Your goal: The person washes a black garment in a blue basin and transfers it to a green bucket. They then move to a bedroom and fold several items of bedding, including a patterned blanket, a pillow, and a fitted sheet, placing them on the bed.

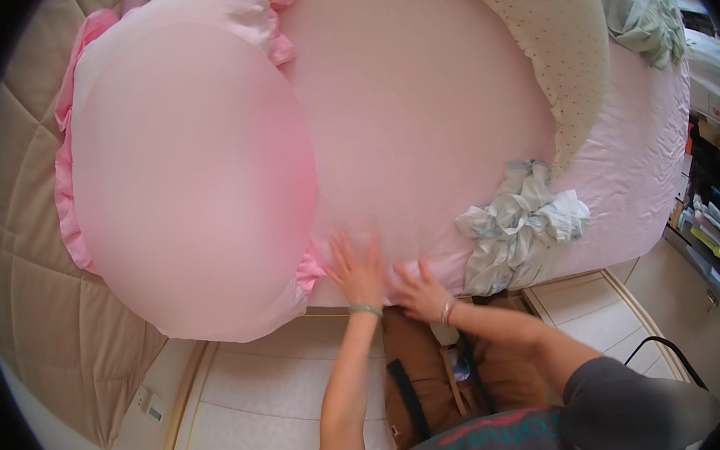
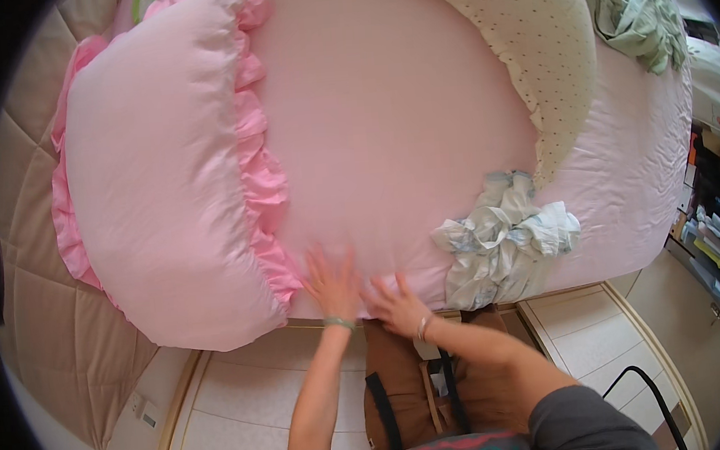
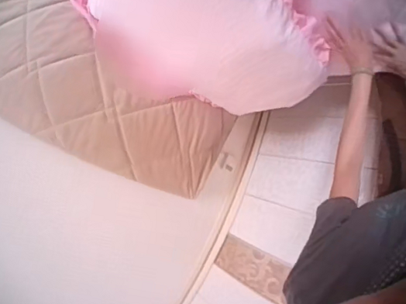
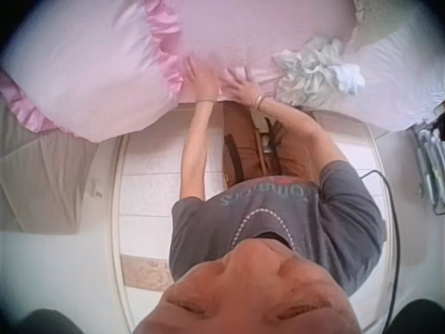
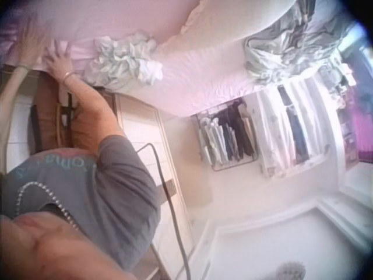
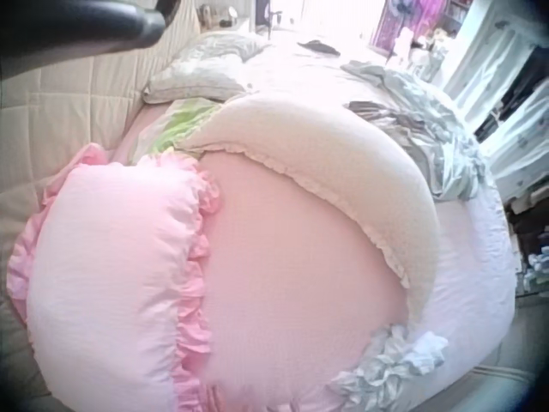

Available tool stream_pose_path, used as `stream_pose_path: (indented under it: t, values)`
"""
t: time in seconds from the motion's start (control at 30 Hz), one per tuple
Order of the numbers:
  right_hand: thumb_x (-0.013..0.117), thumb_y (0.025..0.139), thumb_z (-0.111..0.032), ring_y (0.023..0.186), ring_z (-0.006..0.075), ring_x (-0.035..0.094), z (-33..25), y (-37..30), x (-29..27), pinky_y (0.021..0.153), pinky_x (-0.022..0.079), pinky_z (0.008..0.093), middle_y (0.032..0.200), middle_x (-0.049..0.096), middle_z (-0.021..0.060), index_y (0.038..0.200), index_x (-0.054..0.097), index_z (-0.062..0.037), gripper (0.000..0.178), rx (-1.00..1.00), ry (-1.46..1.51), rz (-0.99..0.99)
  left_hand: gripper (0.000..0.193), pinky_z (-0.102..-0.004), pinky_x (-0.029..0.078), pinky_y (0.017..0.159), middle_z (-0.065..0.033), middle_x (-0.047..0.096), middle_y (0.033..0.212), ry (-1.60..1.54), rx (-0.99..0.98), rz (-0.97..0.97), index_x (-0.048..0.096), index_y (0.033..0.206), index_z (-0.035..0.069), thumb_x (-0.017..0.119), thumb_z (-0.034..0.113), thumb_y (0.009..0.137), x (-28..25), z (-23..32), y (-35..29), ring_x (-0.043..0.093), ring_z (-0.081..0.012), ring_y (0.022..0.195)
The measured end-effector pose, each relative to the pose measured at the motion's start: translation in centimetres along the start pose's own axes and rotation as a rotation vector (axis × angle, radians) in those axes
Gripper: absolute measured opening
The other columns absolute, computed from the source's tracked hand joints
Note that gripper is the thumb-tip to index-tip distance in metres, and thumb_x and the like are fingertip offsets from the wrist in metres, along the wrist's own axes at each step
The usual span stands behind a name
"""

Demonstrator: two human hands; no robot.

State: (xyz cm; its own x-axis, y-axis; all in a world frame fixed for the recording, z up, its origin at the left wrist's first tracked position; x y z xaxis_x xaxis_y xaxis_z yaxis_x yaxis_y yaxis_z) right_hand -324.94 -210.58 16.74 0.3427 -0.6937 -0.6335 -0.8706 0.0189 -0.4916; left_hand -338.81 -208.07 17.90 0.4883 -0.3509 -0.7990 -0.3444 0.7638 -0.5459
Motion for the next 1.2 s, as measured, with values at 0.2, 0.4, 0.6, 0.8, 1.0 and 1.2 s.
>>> stream_pose_path:
  t: [0.2, 0.4, 0.6, 0.8, 1.0, 1.2]
  values:
    - [0.061, 0.078, -0.026, 0.117, 0.027, 0.05, 0.3, -4.3, 2.4, 0.101, 0.029, 0.0615, 0.12, 0.057, 0.0041, 0.107, 0.062, -0.0169, 0.03, -0.065, 0.172, -0.372, 0.044, -0.0481, 0.038, 0.1, -0.0193, 0.035, 0.142, -0.277, 0.068, -0.401, 0.054, 0.127, 0.02, 0.062, 0.021, 0.084, 8.9, 3.9, -11.5, 0.032, -0.0397, 0.131]
    - [0.067, 0.073, -0.031, 0.122, 0.03, 0.044, 19.4, -10.8, -15.1, 0.098, 0.029, 0.0606, 0.131, 0.049, 0.008, 0.124, 0.054, -0.0227, 0.053, 0.513, -0.007, 0.75, 0.057, -0.0431, 0.042, 0.093, -0.0189, 0.054, 0.117, -0.67, 0.069, -0.062, 0.046, 0.129, 0.002, 0.07, 0.018, 0.08, 4.4, 12.0, -1.2, 0.052, -0.035, 0.108]
    - [0.071, 0.071, -0.038, 0.122, 0.033, 0.044, 22.8, -21.0, -6.0, 0.096, 0.038, 0.0496, 0.136, 0.045, 0.013, 0.132, 0.049, -0.0198, 0.068, 0.931, 0.33, 0.629, 0.073, -0.0378, 0.038, 0.1, -0.017, 0.048, 0.129, -0.919, -0.027, -0.169, 0.036, 0.137, 0.0, 0.073, 0.01, 0.074, 11.7, 23.5, -3.1, 0.049, -0.029, 0.117]
    - [0.064, 0.082, -0.036, 0.105, 0.0344, 0.056, 23.5, -23.7, -11.0, 0.091, 0.045, 0.0419, 0.122, 0.053, 0.0176, 0.12, 0.057, -0.0105, 0.046, 0.672, 0.872, 0.821, 0.058, -0.0392, 0.034, 0.103, -0.0173, 0.05, 0.13, -0.865, -0.004, -0.116, 0.044, 0.134, 0.004, 0.063, 0.008, 0.079, 9.0, 25.5, -0.7, 0.046, -0.0293, 0.122]
    - [0.056, 0.088, -0.041, 0.13, 0.0287, 0.037, 37.3, -28.5, -12.9, 0.104, 0.03, 0.0462, 0.14, 0.042, 0.0058, 0.128, 0.052, -0.0178, 0.046, 0.839, 0.14, 1.21, 0.062, -0.0461, 0.027, 0.109, -0.0175, 0.037, 0.144, -0.252, 0.355, 0.388, 0.045, 0.136, 0.008, 0.064, 0.011, 0.078, 2.9, 34.4, 3.8, 0.034, -0.036, 0.132]
    - [0.064, 0.081, -0.045, 0.139, 0.0267, 0.024, 45.0, -37.9, -4.3, 0.11, 0.018, 0.0509, 0.147, 0.035, 0.0038, 0.138, 0.043, -0.0214, 0.066, 0.933, 0.02, 1.02, 0.066, -0.0577, 0.011, 0.112, -0.0153, 0.019, 0.154, 0.19, 0.521, 0.116, 0.04, 0.142, 0.026, 0.066, 0.036, 0.082, 17.1, 47.9, 4.7, 0.015, -0.0389, 0.141]
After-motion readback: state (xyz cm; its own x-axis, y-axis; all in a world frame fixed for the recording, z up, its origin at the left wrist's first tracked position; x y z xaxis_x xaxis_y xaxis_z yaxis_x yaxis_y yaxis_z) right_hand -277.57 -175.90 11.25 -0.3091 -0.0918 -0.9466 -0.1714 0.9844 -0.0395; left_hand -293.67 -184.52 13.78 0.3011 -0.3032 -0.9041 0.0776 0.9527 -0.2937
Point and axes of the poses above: each hand's wrist, its own y-axis towards the middle knuckle, its own x-axis out of the palm, z = x × y, the point moved 6 cm from there along y, towards the middle knuckle
